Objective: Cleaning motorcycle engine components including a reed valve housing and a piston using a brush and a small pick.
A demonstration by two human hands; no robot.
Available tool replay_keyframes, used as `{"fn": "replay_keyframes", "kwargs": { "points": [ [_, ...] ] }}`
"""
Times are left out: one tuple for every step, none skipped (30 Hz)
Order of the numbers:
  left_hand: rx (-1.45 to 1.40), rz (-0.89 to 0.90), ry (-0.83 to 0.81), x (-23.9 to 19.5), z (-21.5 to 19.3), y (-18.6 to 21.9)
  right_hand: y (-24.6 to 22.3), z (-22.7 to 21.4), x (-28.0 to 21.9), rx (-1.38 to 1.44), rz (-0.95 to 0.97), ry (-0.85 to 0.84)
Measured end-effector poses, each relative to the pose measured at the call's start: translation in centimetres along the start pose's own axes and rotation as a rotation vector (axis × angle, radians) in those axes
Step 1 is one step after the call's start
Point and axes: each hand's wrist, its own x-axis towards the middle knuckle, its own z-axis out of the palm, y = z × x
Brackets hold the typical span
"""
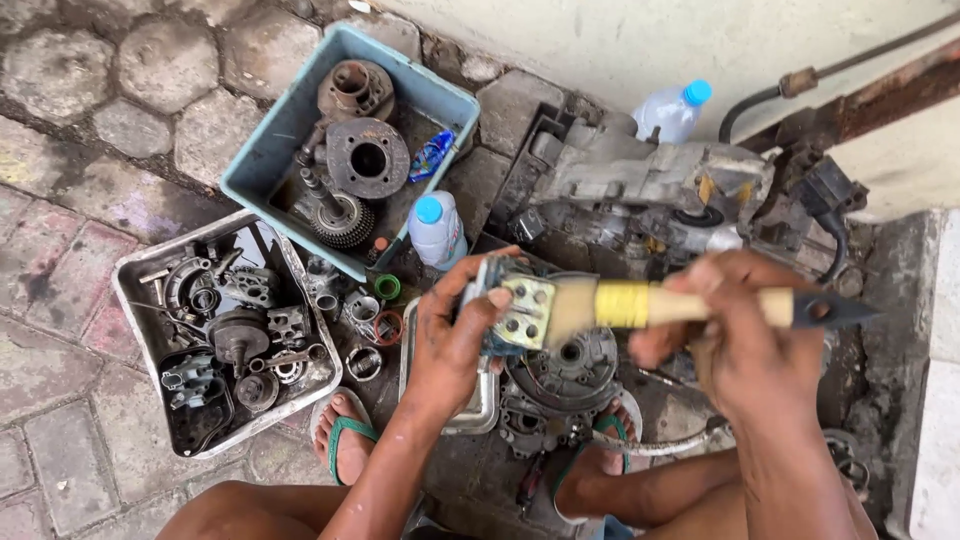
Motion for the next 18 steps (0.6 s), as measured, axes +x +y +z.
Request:
{"fn": "replay_keyframes", "kwargs": {
  "points": [
    [-0.001,-0.012,-0.005,-0.2,0.1,0.1,0.0,-0.1,-0.2,-0.004,0.009,0.008],
    [0.041,0.000,-0.009,-0.4,0.1,0.2,-0.1,-0.2,-0.3,-0.017,0.007,-0.035],
    [0.084,0.031,-0.012,-0.1,0.2,0.6,-0.2,-0.2,0.1,-0.028,-0.012,-0.085],
    [0.083,0.039,-0.016,-0.2,0.1,0.1,-0.3,0.0,-0.2,-0.029,-0.021,-0.085],
    [-0.004,0.014,-0.008,-0.3,0.0,-0.4,-0.4,0.2,-0.2,-0.033,-0.016,-0.119],
    [-0.091,-0.010,-0.001,-0.4,-0.1,-0.9,-0.4,0.5,-0.3,-0.037,-0.011,-0.153],
    [-0.089,-0.016,0.004,-0.4,0.0,-0.7,-0.1,0.8,-0.1,-0.033,-0.004,-0.154],
    [-0.119,-0.033,0.003,-0.4,0.0,-0.7,0.2,1.2,0.2,-0.038,0.015,0.047],
    [-0.150,-0.052,-0.006,-0.3,0.3,-0.6,0.5,1.4,0.4,-0.048,0.035,0.256],
    [-0.151,-0.060,-0.009,-0.7,0.4,-0.7,0.0,1.2,-0.2,-0.051,0.041,0.261],
    [-0.171,-0.076,0.016,-0.6,0.5,-0.6,-0.5,1.2,-0.3,-0.078,-0.087,0.000],
    [-0.192,-0.091,0.040,-0.5,0.6,-0.5,-1.0,1.3,-0.3,-0.106,-0.214,-0.260],
    [-0.191,-0.087,0.046,-0.4,0.7,-0.3,-0.7,1.2,-0.2,-0.102,-0.216,-0.267],
    [-0.208,-0.118,0.065,-0.2,0.7,-0.2,-0.4,1.2,-0.2,-0.076,-0.186,-0.215],
    [-0.224,-0.161,0.080,-0.2,0.7,-0.2,-0.1,1.1,-0.5,-0.053,-0.146,-0.155],
    [-0.222,-0.169,0.082,-0.4,0.9,-0.3,0.0,1.9,-1.0,-0.052,-0.138,-0.153],
    [-0.268,-0.183,0.151,-0.3,1.1,-0.3,0.1,2.6,-1.3,-0.211,-0.259,-0.129],
    [-0.315,-0.197,0.220,-0.2,1.4,-0.3,0.0,3.4,-1.5,-0.369,-0.379,-0.104]
  ]
}}
